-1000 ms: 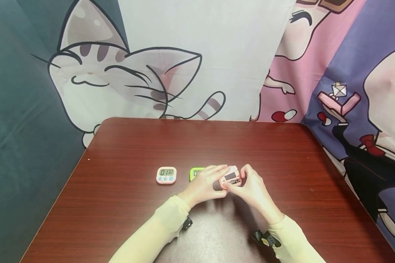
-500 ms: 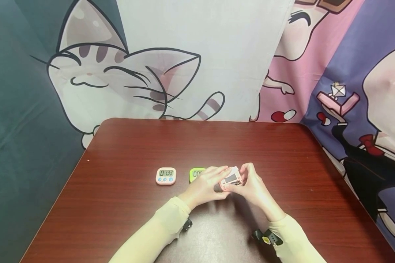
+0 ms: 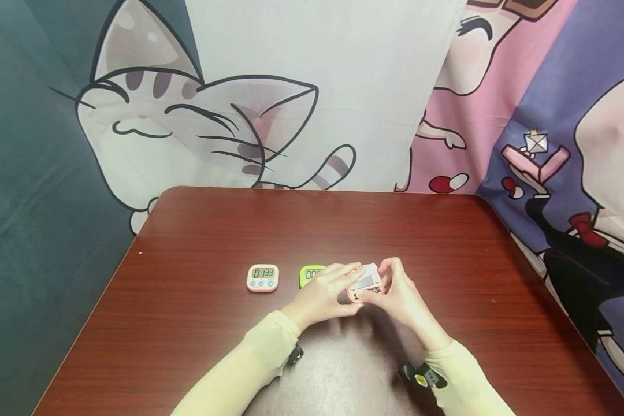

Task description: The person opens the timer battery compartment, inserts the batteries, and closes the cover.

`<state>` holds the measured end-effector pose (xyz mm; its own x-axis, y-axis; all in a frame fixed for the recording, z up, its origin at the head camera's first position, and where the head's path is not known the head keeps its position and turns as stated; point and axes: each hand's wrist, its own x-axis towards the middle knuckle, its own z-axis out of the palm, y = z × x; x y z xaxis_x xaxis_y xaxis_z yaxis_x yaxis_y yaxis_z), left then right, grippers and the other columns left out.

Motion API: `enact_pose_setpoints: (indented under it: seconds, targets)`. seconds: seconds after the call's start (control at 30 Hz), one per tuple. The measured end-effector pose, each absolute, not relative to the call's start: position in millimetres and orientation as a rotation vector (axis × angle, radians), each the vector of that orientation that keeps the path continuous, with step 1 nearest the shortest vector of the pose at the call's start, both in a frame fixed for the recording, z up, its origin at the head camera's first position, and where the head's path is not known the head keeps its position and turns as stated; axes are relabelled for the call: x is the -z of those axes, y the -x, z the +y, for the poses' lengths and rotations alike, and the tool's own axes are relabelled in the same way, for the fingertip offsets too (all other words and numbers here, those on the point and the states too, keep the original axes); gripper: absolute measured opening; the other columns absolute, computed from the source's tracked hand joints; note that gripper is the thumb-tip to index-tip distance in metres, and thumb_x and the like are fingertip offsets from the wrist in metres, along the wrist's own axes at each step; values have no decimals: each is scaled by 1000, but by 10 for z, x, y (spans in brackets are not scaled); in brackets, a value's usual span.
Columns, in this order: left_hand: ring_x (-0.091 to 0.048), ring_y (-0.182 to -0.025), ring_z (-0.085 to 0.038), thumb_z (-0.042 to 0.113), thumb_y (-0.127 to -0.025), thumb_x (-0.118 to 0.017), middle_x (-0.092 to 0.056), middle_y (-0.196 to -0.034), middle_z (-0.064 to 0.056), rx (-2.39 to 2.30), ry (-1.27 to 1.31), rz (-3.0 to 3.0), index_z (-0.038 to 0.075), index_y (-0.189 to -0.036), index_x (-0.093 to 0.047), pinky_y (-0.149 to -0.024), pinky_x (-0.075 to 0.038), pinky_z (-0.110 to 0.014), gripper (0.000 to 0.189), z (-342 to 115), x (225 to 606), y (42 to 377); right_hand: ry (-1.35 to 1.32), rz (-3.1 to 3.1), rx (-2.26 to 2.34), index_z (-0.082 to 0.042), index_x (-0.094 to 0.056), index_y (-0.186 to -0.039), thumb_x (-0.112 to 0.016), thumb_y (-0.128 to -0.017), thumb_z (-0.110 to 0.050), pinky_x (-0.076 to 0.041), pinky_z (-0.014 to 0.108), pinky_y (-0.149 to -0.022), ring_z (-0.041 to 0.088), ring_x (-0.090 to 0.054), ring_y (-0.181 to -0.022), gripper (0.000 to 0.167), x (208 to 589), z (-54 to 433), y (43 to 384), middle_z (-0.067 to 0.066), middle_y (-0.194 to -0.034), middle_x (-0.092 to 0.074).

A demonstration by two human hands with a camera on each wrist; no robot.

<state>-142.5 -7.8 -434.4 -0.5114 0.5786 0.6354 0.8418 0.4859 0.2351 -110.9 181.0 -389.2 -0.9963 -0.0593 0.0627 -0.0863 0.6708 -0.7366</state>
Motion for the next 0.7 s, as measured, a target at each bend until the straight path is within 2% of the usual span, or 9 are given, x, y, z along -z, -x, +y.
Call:
enact_pose_setpoints:
  seconds: [0.2,0.3,0.4,0.57,0.7]
  targets:
    - [-60,-112,-22,31,-72,-79,-63,-124,-8,801,1169,-2243,11,-131,-57,-99,-44,-27,66,-79,4338,1441,-150,-2797,-1218,-9,-41,-107,-85,-67,-20,-43,25,-57,13,-52,-65,60,3913,1807,1092,4,-74,-54]
    - [-60,-111,-23,30,-72,-79,-63,-124,-9,838,1161,-2243,9,-130,-58,-99,-44,-27,65,-77,4330,1453,-211,-2752,-1166,-9,-44,-111,-84,-70,-22,-46,25,-59,13,-55,-68,60,3927,1816,1097,4,-79,-58]
    - [-60,-111,-23,30,-73,-78,-63,-124,-9,856,1156,-2251,8,-129,-59,-98,-44,-27,64,-81,4325,1459,-316,-2642,-1063,-8,-52,-115,-82,-74,-21,-48,29,-65,15,-59,-78,52,3938,1833,1122,4,-92,-63]
    - [-60,-112,-23,31,-73,-78,-63,-125,-9,850,1153,-2255,7,-128,-59,-99,-44,-27,63,-94,4330,1459,-535,-2467,-889,-6,-67,-109,-76,-78,-11,-45,36,-78,24,-58,-99,33,3951,1862,1163,7,-110,-65]
    - [-60,-113,-23,32,-73,-78,-62,-125,-9,834,1156,-2240,7,-129,-59,-101,-43,-27,64,-90,4319,1452,-457,-2473,-943,-6,-70,-107,-76,-79,-10,-50,34,-73,19,-63,-88,28,3945,1845,1169,6,-100,-68]
